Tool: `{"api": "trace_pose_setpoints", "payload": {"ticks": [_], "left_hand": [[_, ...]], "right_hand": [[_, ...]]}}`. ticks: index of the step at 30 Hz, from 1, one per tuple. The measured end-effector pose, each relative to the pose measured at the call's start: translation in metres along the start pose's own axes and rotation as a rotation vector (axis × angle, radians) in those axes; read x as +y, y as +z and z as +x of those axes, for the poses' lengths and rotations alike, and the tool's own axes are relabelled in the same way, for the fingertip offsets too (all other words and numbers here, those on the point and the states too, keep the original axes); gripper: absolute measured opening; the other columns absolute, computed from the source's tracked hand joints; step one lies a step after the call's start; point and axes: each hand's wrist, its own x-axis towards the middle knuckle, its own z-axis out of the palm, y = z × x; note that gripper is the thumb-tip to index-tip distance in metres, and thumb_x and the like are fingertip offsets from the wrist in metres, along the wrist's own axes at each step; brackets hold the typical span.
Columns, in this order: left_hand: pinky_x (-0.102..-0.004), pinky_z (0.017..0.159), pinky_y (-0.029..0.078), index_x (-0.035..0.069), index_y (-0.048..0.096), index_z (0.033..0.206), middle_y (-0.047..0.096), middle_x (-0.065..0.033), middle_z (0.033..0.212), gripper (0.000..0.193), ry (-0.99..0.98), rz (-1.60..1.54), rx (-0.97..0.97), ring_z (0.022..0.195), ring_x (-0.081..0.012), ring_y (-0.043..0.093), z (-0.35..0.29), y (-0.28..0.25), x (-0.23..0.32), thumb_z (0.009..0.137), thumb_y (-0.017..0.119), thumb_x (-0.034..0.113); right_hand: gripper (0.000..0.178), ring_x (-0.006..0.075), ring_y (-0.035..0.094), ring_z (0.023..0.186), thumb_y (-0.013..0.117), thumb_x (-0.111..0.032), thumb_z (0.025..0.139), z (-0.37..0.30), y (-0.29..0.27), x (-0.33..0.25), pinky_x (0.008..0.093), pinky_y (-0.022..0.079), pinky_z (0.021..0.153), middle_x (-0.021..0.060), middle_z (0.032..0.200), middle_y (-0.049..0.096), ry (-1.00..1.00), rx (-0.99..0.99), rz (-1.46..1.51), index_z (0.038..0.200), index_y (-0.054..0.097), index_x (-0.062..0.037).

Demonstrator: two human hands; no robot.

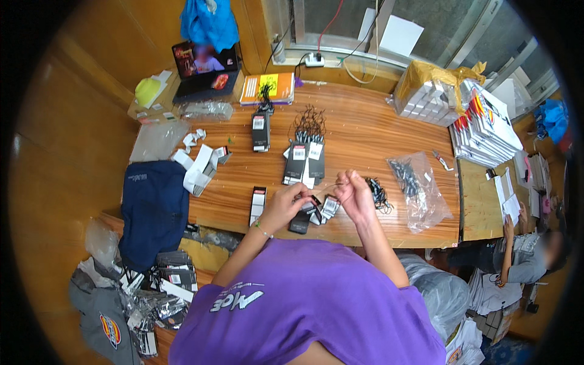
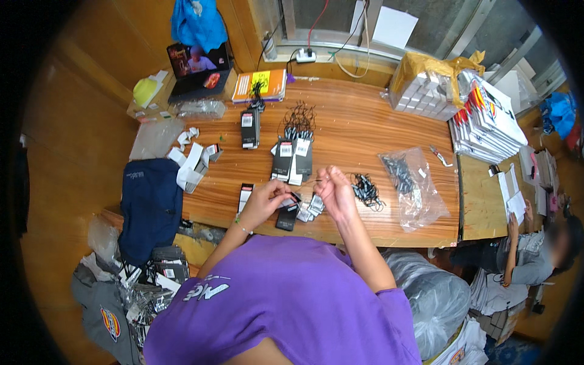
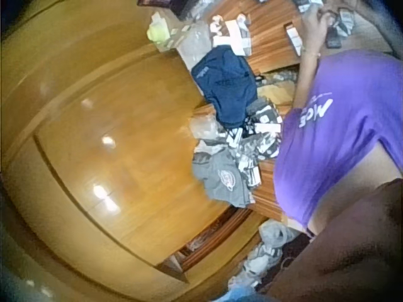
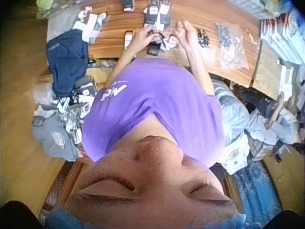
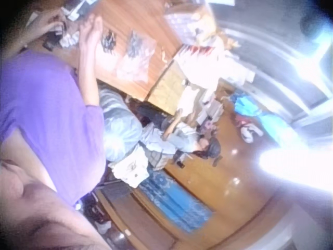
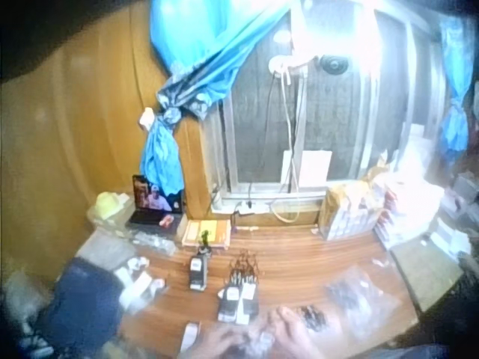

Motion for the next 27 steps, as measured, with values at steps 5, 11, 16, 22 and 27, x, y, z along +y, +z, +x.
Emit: {"api": "trace_pose_setpoints", "payload": {"ticks": [5,11,16,22,27], "left_hand": [[-0.0296,0.066,0.049,-0.001,0.057,0.084,0.062,-0.0096,0.079,0.005,0.113,0.014,0.038,0.074,-0.0211,0.062,-0.009,0.001,-0.001,0.078,0.057,0.0],[-0.0287,0.066,0.049,-0.001,0.057,0.082,0.061,-0.0079,0.079,0.005,0.066,-0.03,0.106,0.074,-0.0185,0.061,-0.01,0.004,-0.001,0.078,0.054,-0.002],[-0.0291,0.065,0.048,0.0,0.056,0.081,0.059,-0.0085,0.077,0.004,0.085,-0.021,0.123,0.073,-0.0201,0.06,-0.009,0.006,-0.003,0.077,0.055,-0.002],[-0.0328,0.065,0.048,0.002,0.056,0.079,0.059,-0.0094,0.077,0.007,0.245,0.226,0.101,0.073,-0.0251,0.06,-0.003,0.0,0.003,0.074,0.058,-0.001],[-0.0338,0.065,0.048,0.002,0.057,0.08,0.06,-0.0087,0.079,0.011,0.411,0.352,0.154,0.075,-0.0253,0.06,-0.003,0.002,0.002,0.071,0.063,0.0]], "right_hand": [[0.014,0.011,0.046,0.06,0.043,-0.02,0.094,-0.006,0.006,0.0,0.0248,0.04,0.058,0.0051,0.077,0.054,0.007,-0.155,-0.065,0.088,0.048,-0.0088],[0.015,0.009,0.051,0.071,0.049,-0.022,0.091,-0.009,-0.01,0.016,0.0229,0.04,0.067,0.0014,0.082,0.058,0.07,-0.026,-0.72,0.093,0.055,-0.0085],[0.021,0.0082,0.053,0.081,0.051,-0.023,0.09,-0.015,-0.012,0.033,0.0222,0.039,0.072,0.0008,0.09,0.06,0.188,-0.102,-0.854,0.094,0.062,-0.0061],[0.012,0.0061,0.053,0.074,0.058,-0.015,0.085,-0.01,-0.011,0.03,0.0194,0.039,0.065,-0.0009,0.082,0.061,0.185,-0.135,-0.793,0.091,0.064,-0.0052],[0.007,0.0042,0.05,0.069,0.06,-0.013,0.084,-0.01,-0.009,0.027,0.0186,0.039,0.06,-0.0036,0.079,0.059,0.308,-0.051,-0.654,0.089,0.062,-0.0076]]}}
